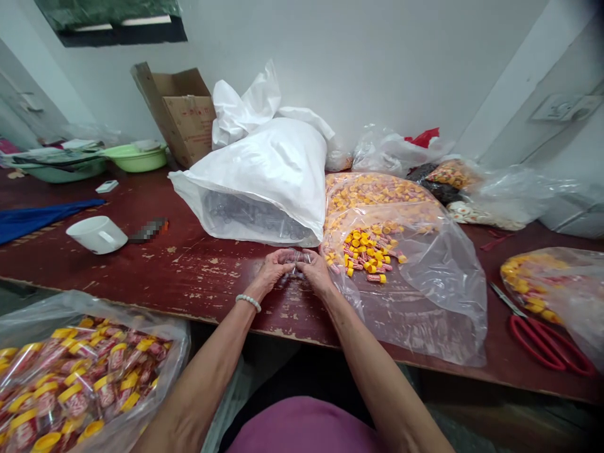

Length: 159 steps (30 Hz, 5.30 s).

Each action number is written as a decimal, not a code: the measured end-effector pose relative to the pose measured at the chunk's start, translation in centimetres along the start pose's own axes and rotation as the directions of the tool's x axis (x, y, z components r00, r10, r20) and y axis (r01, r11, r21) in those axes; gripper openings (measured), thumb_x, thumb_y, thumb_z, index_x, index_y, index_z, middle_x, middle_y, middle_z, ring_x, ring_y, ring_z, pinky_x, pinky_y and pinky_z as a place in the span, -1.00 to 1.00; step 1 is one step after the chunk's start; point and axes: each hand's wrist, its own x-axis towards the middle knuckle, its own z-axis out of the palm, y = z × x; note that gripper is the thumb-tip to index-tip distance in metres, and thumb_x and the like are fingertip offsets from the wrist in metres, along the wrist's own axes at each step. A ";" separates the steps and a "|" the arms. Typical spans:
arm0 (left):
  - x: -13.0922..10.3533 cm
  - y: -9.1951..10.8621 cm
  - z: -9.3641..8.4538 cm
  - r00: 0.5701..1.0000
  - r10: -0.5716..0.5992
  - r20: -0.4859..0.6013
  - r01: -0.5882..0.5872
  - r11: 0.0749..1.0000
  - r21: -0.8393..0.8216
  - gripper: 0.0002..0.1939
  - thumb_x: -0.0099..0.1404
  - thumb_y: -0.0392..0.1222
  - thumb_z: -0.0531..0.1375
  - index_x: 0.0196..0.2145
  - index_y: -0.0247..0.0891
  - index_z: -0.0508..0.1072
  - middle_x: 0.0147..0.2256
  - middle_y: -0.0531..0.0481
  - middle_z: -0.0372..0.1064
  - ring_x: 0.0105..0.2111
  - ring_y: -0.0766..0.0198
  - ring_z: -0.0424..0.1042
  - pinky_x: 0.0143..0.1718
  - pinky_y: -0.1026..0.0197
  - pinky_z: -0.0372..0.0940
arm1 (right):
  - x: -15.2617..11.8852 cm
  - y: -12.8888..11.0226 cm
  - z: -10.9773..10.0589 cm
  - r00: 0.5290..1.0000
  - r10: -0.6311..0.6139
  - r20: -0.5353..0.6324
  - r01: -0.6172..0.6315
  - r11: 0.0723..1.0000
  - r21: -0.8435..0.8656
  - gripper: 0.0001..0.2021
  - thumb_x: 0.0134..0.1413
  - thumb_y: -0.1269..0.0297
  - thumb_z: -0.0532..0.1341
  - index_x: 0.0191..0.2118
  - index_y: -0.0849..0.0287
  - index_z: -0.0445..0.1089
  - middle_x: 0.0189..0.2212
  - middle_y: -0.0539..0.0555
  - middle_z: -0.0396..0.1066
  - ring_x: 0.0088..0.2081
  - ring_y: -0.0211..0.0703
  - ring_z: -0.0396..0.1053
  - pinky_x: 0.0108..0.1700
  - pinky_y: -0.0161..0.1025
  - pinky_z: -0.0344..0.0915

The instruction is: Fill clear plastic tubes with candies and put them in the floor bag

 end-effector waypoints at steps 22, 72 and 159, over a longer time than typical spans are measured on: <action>-3.8 3.8 -0.3 0.974 0.082 0.210 -0.214 0.635 0.743 -0.79 0.04 -0.21 0.25 -0.30 -0.24 0.51 -0.42 0.01 0.45 -0.40 0.22 0.35 -0.35 0.26 0.17 | -2.9 -2.1 -0.4 0.929 -0.356 0.097 0.366 0.922 -0.124 -0.72 0.00 0.37 0.13 -0.11 0.11 0.29 -0.18 0.02 0.38 -0.13 -0.21 0.35 -0.04 -0.22 0.27; -3.1 0.6 4.5 0.996 0.056 0.071 -0.067 0.982 0.174 -0.52 0.14 -0.12 0.24 0.02 -0.28 0.39 -0.01 -0.16 0.41 -0.01 0.11 0.38 0.04 0.13 0.24 | -5.1 0.1 -2.4 0.981 -0.105 -0.162 0.109 0.994 0.012 -0.54 -0.03 0.03 0.25 -0.05 0.15 0.22 -0.14 0.12 0.40 -0.11 -0.13 0.38 -0.03 -0.16 0.31; -5.6 0.2 6.8 0.960 0.167 0.224 -0.245 0.887 0.390 -0.45 -0.18 -0.38 0.21 -0.15 -0.24 0.26 -0.34 0.08 0.32 -0.44 0.36 0.32 -0.42 0.32 0.26 | -10.0 -4.3 -9.8 0.868 -0.492 0.064 0.450 0.725 -0.521 -0.47 0.02 0.59 -0.04 0.14 0.12 0.11 -0.16 0.10 0.34 -0.12 -0.14 0.30 -0.03 -0.11 0.27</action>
